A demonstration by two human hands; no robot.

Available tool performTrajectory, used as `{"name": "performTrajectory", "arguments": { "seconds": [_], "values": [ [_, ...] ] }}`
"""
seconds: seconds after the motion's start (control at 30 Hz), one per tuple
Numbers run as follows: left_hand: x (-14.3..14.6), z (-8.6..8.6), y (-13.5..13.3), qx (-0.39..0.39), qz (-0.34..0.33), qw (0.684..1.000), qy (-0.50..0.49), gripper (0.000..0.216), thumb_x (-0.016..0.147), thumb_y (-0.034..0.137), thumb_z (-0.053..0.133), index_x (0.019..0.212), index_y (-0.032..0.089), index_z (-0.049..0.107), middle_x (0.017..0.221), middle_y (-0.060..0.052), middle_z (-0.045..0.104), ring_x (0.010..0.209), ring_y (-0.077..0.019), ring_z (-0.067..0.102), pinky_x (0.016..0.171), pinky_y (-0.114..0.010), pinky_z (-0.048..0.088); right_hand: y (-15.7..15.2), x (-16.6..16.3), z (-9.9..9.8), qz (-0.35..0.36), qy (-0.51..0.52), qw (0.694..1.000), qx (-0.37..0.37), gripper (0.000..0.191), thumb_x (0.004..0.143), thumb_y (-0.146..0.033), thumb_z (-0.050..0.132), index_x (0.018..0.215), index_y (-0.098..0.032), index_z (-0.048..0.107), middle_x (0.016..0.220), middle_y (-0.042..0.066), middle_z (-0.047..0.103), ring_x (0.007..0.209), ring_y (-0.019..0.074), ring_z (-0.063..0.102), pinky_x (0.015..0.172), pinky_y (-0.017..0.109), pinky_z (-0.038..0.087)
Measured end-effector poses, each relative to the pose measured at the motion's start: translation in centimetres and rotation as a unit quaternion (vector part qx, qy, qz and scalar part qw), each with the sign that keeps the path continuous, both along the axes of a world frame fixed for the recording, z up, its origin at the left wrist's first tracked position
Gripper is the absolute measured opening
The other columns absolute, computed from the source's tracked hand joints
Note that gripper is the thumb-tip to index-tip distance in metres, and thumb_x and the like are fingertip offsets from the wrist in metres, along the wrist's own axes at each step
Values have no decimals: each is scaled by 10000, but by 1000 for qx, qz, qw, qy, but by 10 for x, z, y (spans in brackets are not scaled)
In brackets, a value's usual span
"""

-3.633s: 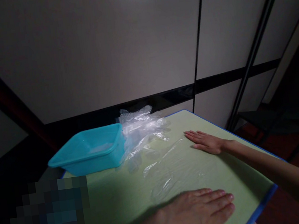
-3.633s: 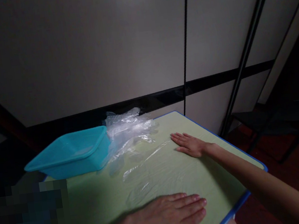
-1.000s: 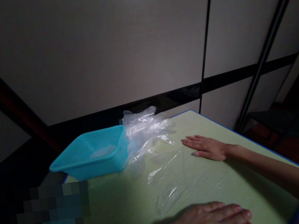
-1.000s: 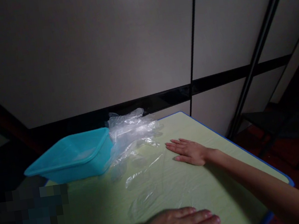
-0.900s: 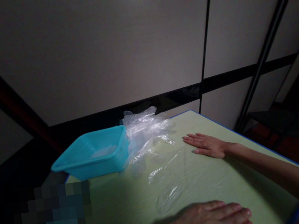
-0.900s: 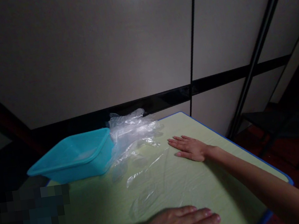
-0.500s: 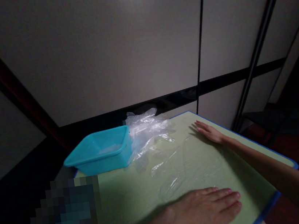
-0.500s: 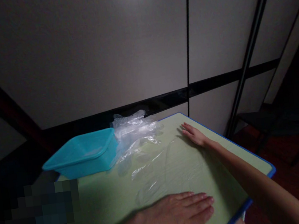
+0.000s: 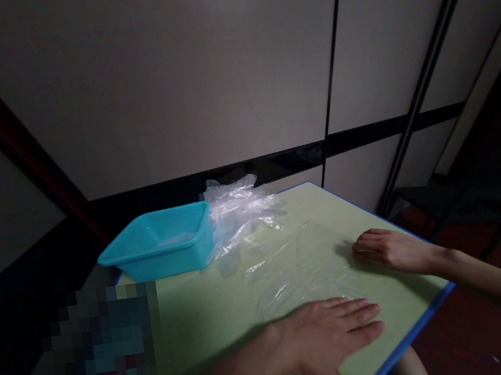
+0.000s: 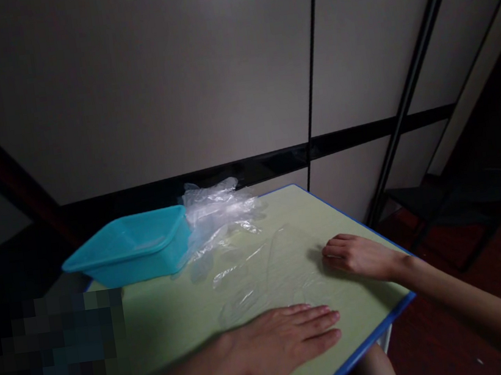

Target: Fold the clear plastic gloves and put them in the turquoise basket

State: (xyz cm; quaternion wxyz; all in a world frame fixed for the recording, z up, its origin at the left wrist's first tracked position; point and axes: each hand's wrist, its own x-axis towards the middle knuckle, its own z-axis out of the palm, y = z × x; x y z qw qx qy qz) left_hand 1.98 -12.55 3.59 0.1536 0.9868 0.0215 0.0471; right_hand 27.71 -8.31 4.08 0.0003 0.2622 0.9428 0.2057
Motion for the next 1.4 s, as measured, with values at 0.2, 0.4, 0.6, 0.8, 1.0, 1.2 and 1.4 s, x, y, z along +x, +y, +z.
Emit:
{"name": "performTrajectory", "arguments": {
  "seconds": [0.2, 0.4, 0.6, 0.8, 1.0, 1.2, 1.4],
  "values": [
    [-1, -2, 1, -23, 2, 1000, -5, 624, 812, 433, 452, 1329, 124, 289, 1432, -62, 147, 1308, -204, 93, 1070, -315, 102, 4, 0, -3, 13, -21, 999, 34, 254, 893, -122, 357, 792, -150, 588, 787, 58, 578, 740, 171, 516, 659, 307, 430],
    [-1, -1, 0, -12, -1, 1000, -5, 597, 817, 423, 462, 1330, 168, 293, 1427, -18, 185, 1313, -189, 34, 1074, -318, 48, 5, -2, -2, 32, -29, 998, 51, 275, 890, -101, 346, 751, -150, 578, 743, 49, 564, 690, 164, 499, 628, 300, 407],
    [-2, 0, 0, 35, 5, 999, -4, 643, 786, 429, 522, 1333, 190, 283, 1440, -70, 125, 1312, -214, 51, 1067, -333, 62, 5, -3, -3, 38, -34, 998, 45, 291, 890, -102, 335, 725, -155, 568, 740, 53, 562, 675, 165, 493, 610, 299, 397],
    [-1, 10, -7, 108, 35, 993, -18, 681, 782, 508, 483, 1318, 134, 292, 1419, -133, 187, 1305, -269, 112, 1057, -416, 54, 3, -4, -4, 9, 0, 1000, 10, 236, 875, -125, 375, 744, -154, 569, 803, 68, 586, 737, 179, 511, 670, 319, 413],
    [3, 14, -19, 86, 137, 985, -54, 598, 824, 443, 445, 1300, 111, 300, 1391, -137, 262, 1297, -263, 147, 1050, -457, 39, -6, -10, 9, -34, 130, 987, -93, 173, 809, -105, 407, 883, -133, 561, 915, 107, 589, 851, 190, 527, 774, 348, 416],
    [-2, 15, 15, -146, 276, 931, -188, 430, 846, 360, 421, 1224, 155, 432, 1324, -100, 388, 1216, -223, 336, 1017, -399, 230, -17, -21, 33, -39, 203, 972, -109, 174, 791, -125, 407, 878, -152, 556, 764, 79, 580, 783, 190, 536, 742, 366, 425],
    [-16, 13, 55, -422, 203, 850, -243, 454, 899, 420, 289, 1164, 125, 508, 1264, -101, 471, 1198, -214, 379, 1024, -397, 202, -34, -46, 77, -19, 229, 964, -133, 156, 824, -153, 402, 858, -169, 554, 733, 69, 591, 683, 161, 553, 619, 287, 428]
  ]
}}
